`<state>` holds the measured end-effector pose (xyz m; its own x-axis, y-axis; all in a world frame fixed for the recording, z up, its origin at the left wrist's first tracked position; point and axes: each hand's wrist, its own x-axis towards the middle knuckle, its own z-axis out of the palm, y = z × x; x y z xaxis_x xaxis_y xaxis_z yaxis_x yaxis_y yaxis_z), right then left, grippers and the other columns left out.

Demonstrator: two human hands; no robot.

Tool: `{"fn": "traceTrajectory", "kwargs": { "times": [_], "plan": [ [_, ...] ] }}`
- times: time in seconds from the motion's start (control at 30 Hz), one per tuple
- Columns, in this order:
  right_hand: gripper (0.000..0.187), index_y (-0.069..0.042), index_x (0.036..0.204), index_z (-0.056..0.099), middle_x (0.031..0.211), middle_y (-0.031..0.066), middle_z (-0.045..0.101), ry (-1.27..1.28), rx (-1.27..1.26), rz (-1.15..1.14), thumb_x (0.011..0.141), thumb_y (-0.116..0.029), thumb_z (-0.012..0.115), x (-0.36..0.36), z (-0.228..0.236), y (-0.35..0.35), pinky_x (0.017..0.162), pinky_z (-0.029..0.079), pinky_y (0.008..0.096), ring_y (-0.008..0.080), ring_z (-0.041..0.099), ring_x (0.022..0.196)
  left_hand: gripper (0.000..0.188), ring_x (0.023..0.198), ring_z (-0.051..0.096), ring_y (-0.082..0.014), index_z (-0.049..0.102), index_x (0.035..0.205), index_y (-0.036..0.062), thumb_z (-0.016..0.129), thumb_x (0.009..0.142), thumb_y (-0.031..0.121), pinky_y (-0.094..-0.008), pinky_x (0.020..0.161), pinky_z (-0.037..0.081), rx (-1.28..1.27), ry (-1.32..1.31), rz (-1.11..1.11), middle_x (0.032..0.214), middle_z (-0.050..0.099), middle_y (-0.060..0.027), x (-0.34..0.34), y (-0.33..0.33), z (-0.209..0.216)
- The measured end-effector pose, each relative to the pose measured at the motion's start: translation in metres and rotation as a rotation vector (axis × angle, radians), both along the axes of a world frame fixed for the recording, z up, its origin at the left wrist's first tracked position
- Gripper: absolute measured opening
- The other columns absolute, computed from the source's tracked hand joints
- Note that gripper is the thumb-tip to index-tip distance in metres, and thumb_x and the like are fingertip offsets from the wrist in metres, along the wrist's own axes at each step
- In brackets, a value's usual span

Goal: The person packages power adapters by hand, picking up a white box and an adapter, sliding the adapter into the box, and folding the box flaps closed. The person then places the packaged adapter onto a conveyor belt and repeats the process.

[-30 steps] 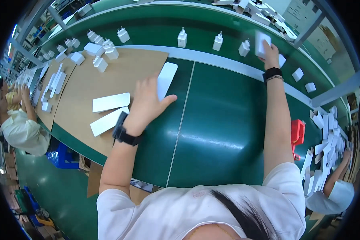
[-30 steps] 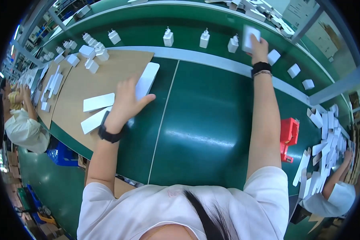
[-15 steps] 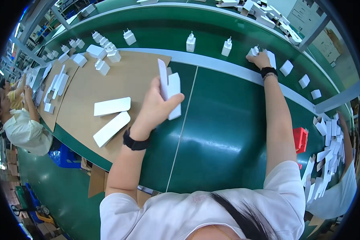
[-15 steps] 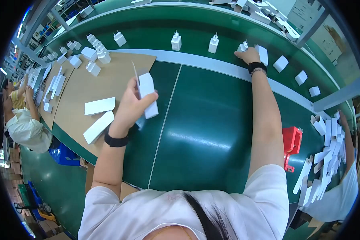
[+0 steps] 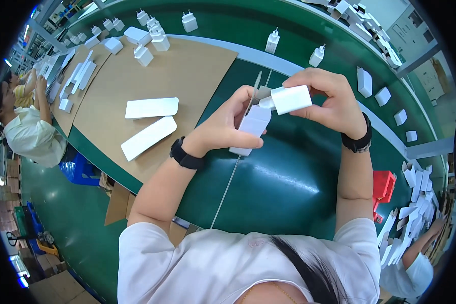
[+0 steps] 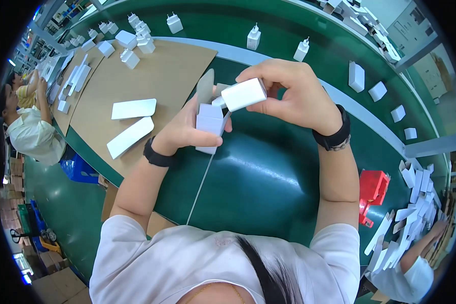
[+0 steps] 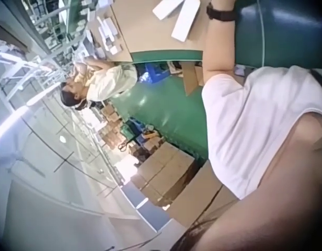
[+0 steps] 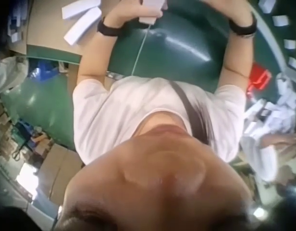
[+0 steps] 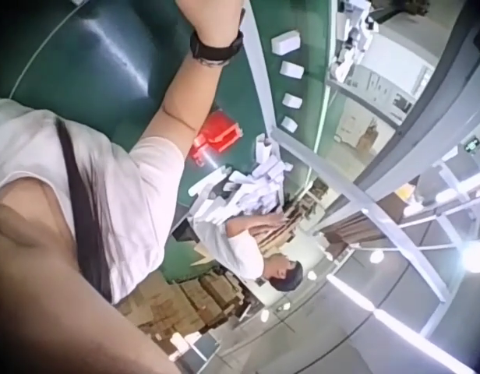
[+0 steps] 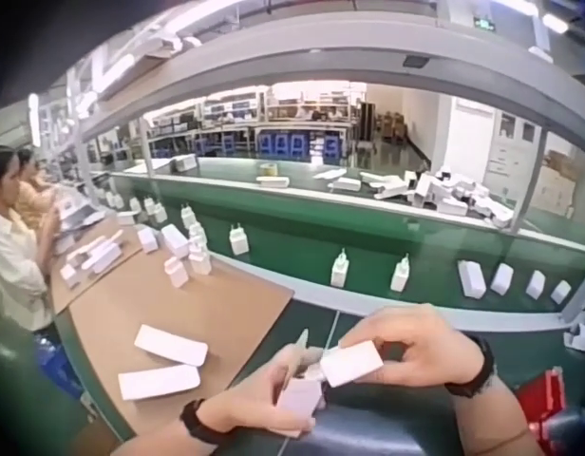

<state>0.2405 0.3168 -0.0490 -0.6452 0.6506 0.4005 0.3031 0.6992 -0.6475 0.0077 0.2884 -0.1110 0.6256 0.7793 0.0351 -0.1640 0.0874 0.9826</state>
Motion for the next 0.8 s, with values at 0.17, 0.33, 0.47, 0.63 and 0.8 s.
{"fn": "traceTrajectory", "kwargs": {
  "times": [0.17, 0.33, 0.47, 0.63, 0.8],
  "plan": [
    [0.038, -0.004, 0.102, 0.064, 0.089, 0.0078, 0.063, -0.237, -0.103, -0.007, 0.065, -0.007, 0.075, -0.001, 0.015, -0.012, 0.065, 0.048, 0.0263, 0.0204, 0.061, 0.078, 0.082, 0.093, 0.054, -0.0157, 0.046, 0.112, 0.0059, 0.09, 0.048, 0.032, -0.0256, 0.083, 0.041, 0.048, 0.068, -0.014, 0.103, 0.052, -0.006, -0.003, 0.003, -0.009],
    [0.045, -0.005, 0.108, 0.063, 0.095, 0.0103, 0.064, -0.071, 0.25, 0.043, 0.066, -0.013, 0.076, -0.02, -0.005, -0.016, 0.062, 0.046, 0.026, 0.0223, 0.06, 0.078, 0.083, 0.089, 0.06, -0.018, 0.047, 0.114, 0.0039, 0.09, 0.05, 0.032, -0.0288, 0.079, 0.047, -0.1, -0.051, -0.088, 0.1, 0.056, -0.0076, 0.004, 0.001, -0.015],
    [0.039, -0.007, 0.107, 0.065, 0.103, 0.0072, 0.065, 0.045, 0.218, -0.058, 0.07, -0.018, 0.075, -0.01, 0.008, -0.012, 0.059, 0.043, 0.0239, 0.0159, 0.058, 0.079, 0.085, 0.085, 0.064, -0.0191, 0.047, 0.118, 0.0025, 0.086, 0.054, 0.042, -0.028, 0.072, 0.051, -0.113, -0.22, -0.057, 0.104, 0.059, -0.0094, 0.002, 0.002, -0.02],
    [0.086, -0.013, 0.143, 0.022, 0.12, 0.0101, 0.054, 0.268, -0.479, 0.043, 0.073, -0.015, 0.072, -0.01, -0.02, -0.005, 0.079, 0.048, 0.0286, 0.018, 0.055, 0.098, 0.084, 0.098, 0.057, -0.0168, 0.047, 0.122, 0.0015, 0.071, 0.066, 0.06, -0.0294, 0.084, 0.045, -0.103, -0.304, 0.236, 0.107, 0.059, -0.0071, 0.006, 0.0, -0.026],
    [0.075, -0.009, 0.137, 0.033, 0.096, 0.0051, 0.062, 0.35, -0.67, 0.049, 0.072, -0.008, 0.071, -0.007, -0.031, 0.012, 0.074, 0.045, 0.0222, 0.009, 0.058, 0.082, 0.075, 0.107, 0.047, -0.028, 0.039, 0.132, 0.0047, 0.066, 0.078, 0.047, -0.0368, 0.09, 0.04, 0.626, 0.434, 0.599, 0.12, 0.043, -0.0149, -0.013, 0.001, -0.001]
  ]
}}
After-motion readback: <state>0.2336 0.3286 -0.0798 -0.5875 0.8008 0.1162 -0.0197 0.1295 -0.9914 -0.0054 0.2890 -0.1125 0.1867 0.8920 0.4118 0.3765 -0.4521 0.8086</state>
